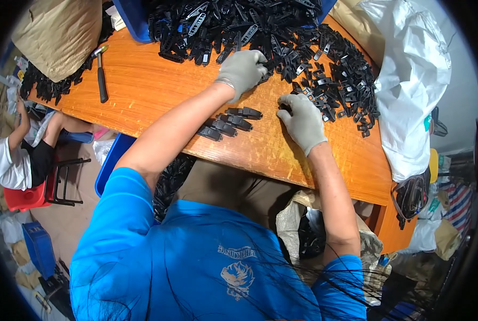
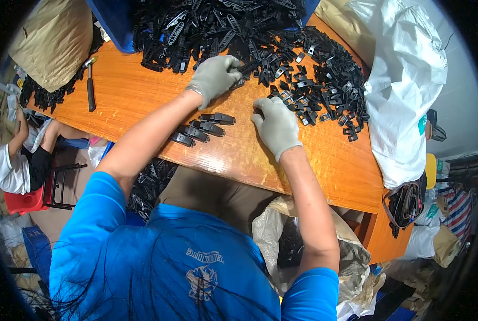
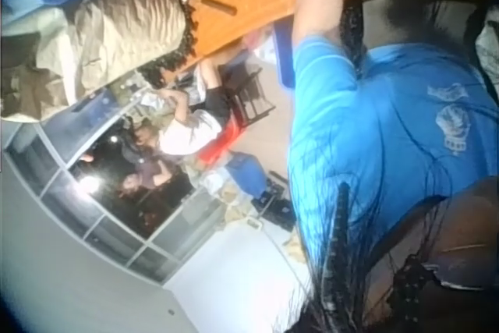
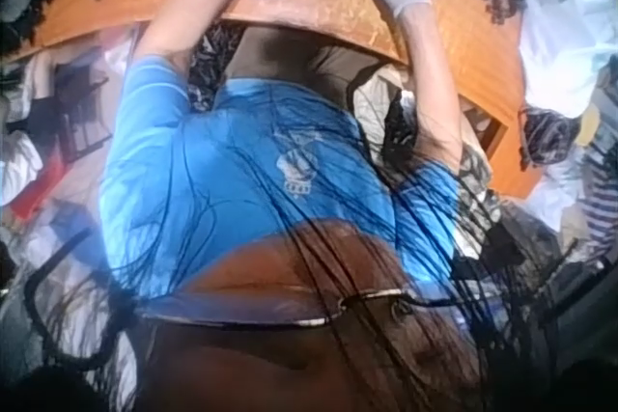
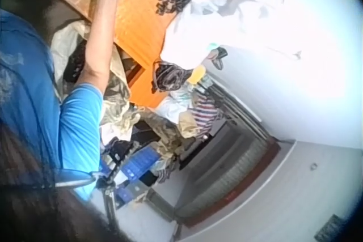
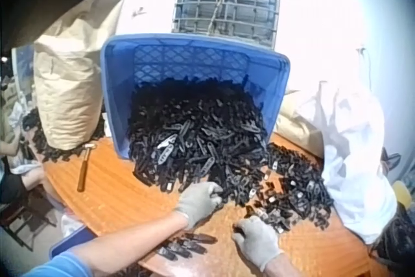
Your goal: The person assembles small black plastic buckles by hand at a wooden workbench.
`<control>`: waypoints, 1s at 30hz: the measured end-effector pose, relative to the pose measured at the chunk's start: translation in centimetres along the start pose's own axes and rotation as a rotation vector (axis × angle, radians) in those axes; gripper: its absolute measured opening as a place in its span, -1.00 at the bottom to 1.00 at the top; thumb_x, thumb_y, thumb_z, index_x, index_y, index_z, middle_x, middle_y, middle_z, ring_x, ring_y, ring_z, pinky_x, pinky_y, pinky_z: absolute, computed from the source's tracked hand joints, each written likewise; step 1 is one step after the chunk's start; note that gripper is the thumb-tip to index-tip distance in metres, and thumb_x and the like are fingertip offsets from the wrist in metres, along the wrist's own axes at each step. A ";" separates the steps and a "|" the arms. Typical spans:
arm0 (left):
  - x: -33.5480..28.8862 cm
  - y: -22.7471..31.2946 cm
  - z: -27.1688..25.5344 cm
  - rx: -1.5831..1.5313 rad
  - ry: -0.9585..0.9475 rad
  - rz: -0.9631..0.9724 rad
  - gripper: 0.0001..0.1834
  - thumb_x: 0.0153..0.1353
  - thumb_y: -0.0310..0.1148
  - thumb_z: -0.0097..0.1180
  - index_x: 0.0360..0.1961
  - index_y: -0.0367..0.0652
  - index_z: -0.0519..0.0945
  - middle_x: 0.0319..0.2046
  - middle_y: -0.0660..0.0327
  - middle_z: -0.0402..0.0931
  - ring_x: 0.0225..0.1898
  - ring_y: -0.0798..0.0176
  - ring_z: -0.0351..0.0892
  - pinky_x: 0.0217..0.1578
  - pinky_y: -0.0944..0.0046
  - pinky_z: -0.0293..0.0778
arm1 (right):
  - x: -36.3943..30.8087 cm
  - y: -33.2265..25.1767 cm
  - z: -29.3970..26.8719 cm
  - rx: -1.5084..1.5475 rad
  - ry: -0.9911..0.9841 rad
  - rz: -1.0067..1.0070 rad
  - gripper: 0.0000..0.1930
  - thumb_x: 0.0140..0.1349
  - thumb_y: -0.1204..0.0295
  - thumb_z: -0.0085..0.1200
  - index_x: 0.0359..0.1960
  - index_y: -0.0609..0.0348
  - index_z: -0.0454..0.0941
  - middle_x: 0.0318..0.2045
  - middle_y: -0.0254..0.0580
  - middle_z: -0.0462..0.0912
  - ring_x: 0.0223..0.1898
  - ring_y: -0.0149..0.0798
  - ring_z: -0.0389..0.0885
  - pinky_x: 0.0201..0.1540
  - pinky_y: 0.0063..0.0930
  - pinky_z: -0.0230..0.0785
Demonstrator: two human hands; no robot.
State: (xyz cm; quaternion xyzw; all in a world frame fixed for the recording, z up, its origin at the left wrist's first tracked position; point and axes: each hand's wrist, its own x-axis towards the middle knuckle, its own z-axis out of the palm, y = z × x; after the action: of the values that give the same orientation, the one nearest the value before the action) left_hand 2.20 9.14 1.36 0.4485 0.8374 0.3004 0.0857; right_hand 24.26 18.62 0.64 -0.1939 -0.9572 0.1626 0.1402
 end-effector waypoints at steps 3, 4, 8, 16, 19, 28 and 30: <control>-1.0 -0.3 -1.2 -0.051 -0.033 -0.061 -0.67 0.40 -0.22 0.30 0.11 -0.09 0.76 0.04 0.00 0.78 0.05 -0.12 0.78 0.15 -0.06 0.64 | -0.6 -0.4 0.1 0.217 0.035 0.054 -0.71 0.25 0.38 0.42 -0.01 0.14 0.76 -0.11 0.00 0.75 -0.13 0.07 0.77 -0.03 -0.10 0.64; -1.6 -0.2 -1.8 -0.040 -0.036 -0.070 -0.68 0.40 -0.23 0.29 0.09 -0.11 0.75 0.03 -0.01 0.78 0.07 -0.12 0.77 0.15 -0.04 0.63 | -1.0 -0.7 0.2 0.387 0.058 0.108 -0.72 0.25 0.41 0.41 -0.03 0.19 0.76 -0.12 0.00 0.76 -0.13 0.06 0.77 -0.04 -0.12 0.63; -3.9 -3.0 -1.5 -0.004 0.226 0.211 -0.86 0.32 -0.34 0.35 -0.18 -0.13 0.68 -0.19 0.03 0.70 -0.10 -0.13 0.72 -0.05 -0.02 0.62 | -1.7 -2.5 0.3 0.510 0.145 0.111 -0.74 0.22 0.42 0.41 -0.09 0.25 0.76 -0.13 0.01 0.76 -0.15 0.03 0.77 -0.03 -0.18 0.62; -7.3 -4.8 -3.0 0.192 0.030 0.602 -0.87 0.29 -0.36 0.40 -0.19 -0.07 0.70 -0.11 0.20 0.65 0.06 -0.01 0.65 0.04 -0.03 0.60 | -3.8 -2.6 -1.5 -0.006 0.019 0.076 -0.78 0.23 0.30 0.43 -0.13 0.05 0.80 -0.15 -0.08 0.75 -0.11 0.06 0.77 -0.02 -0.10 0.63; -7.5 -4.3 -3.1 0.017 0.034 0.443 -0.85 0.30 -0.33 0.41 -0.15 -0.07 0.74 -0.09 0.18 0.67 0.09 -0.03 0.64 0.08 -0.05 0.58 | -3.7 -3.0 -2.3 -0.167 -0.046 0.163 -0.79 0.26 0.33 0.43 -0.11 0.07 0.81 -0.12 -0.08 0.76 -0.11 0.07 0.78 -0.04 -0.13 0.62; -6.4 -3.0 -2.7 0.156 -0.140 0.264 -0.74 0.39 -0.17 0.36 0.01 0.02 0.80 0.04 0.15 0.65 0.19 -0.04 0.63 0.20 -0.08 0.61 | 0.9 -3.6 1.5 0.162 0.175 0.054 -0.77 0.25 0.29 0.45 -0.10 0.02 0.85 -0.11 -0.12 0.73 -0.09 0.01 0.76 -0.03 -0.13 0.60; -6.5 -3.0 -2.6 0.140 -0.137 0.268 -0.75 0.39 -0.17 0.36 0.01 0.01 0.80 0.03 0.16 0.65 0.19 -0.03 0.63 0.20 -0.06 0.61 | 1.3 -3.1 2.1 0.137 0.170 0.063 -0.76 0.24 0.30 0.46 -0.07 -0.01 0.86 -0.15 -0.15 0.72 -0.12 -0.01 0.75 -0.05 -0.14 0.60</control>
State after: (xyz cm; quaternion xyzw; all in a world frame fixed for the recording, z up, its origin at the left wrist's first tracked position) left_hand 2.85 1.57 0.87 0.5806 0.7811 0.2187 0.0704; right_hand 21.41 15.94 0.14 -0.2269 -0.9220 0.2147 0.2287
